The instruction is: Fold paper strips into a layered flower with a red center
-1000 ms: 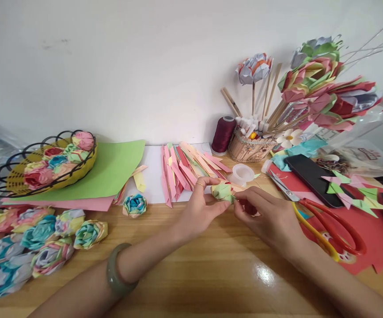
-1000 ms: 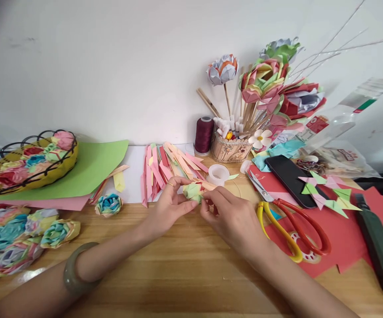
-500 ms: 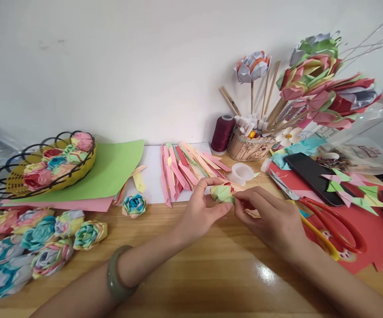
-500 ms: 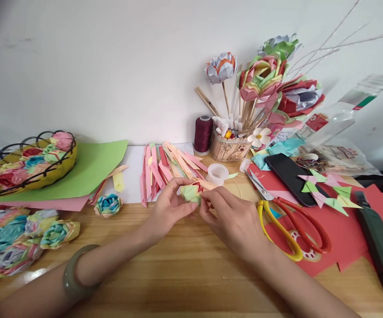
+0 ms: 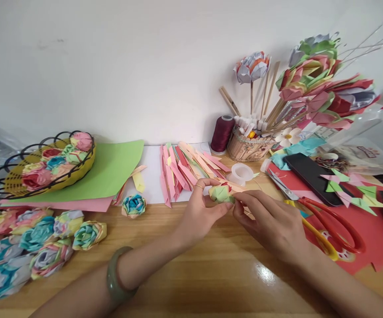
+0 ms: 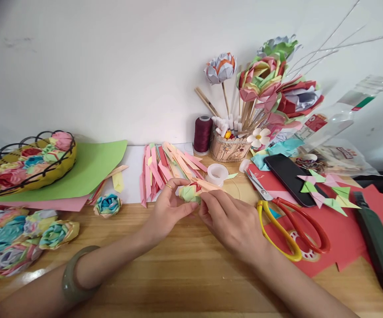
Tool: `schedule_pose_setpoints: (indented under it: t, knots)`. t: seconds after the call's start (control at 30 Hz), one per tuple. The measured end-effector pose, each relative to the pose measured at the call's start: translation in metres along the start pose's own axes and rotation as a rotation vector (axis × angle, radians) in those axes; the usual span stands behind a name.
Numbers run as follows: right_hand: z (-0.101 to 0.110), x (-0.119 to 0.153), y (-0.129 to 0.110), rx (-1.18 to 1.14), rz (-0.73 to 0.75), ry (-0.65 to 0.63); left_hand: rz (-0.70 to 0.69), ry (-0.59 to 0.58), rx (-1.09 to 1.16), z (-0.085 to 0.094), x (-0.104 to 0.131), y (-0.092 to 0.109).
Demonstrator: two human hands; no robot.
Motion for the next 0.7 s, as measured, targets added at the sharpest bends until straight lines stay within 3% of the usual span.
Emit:
schedule_pose_setpoints:
  t: [0.23, 0.4, 0.5, 0.6, 0.7]
  knots:
    - [-0.002, -0.004, 0.015, -0.262, -0.148, -0.043, -0.021, 0.001, 0.066, 0.001, 0.0, 0.002]
    - [-0.001, 0.0, 0.003, -0.023, -0.018, -0.028, -0.044, 0.01, 0.046, 0.001, 0.001, 0.003]
    - [0.005, 0.0, -0.002, -0.072, 0.031, -0.004, -0.029, 0.019, 0.108, 0.002, 0.0, 0.001]
    - [0.007, -0.005, 0.018, -0.365, -0.143, 0.0, -0.03, 0.006, 0.152, 0.002, 0.0, 0.001]
    - [-0.007, -0.004, 0.042, -0.683, -0.383, -0.066, -0.032, -0.015, 0.168, 0.001, -0.001, 0.003]
Point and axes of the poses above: each hand's wrist, its own x-axis away from the middle knuckle, its own z-axis out of the back of the hand, y = z × x, the point moved 10 cm from there along -x, towards the middle knuckle, and after that the axes turned 5 degrees about -y, right-handed, at the moved point
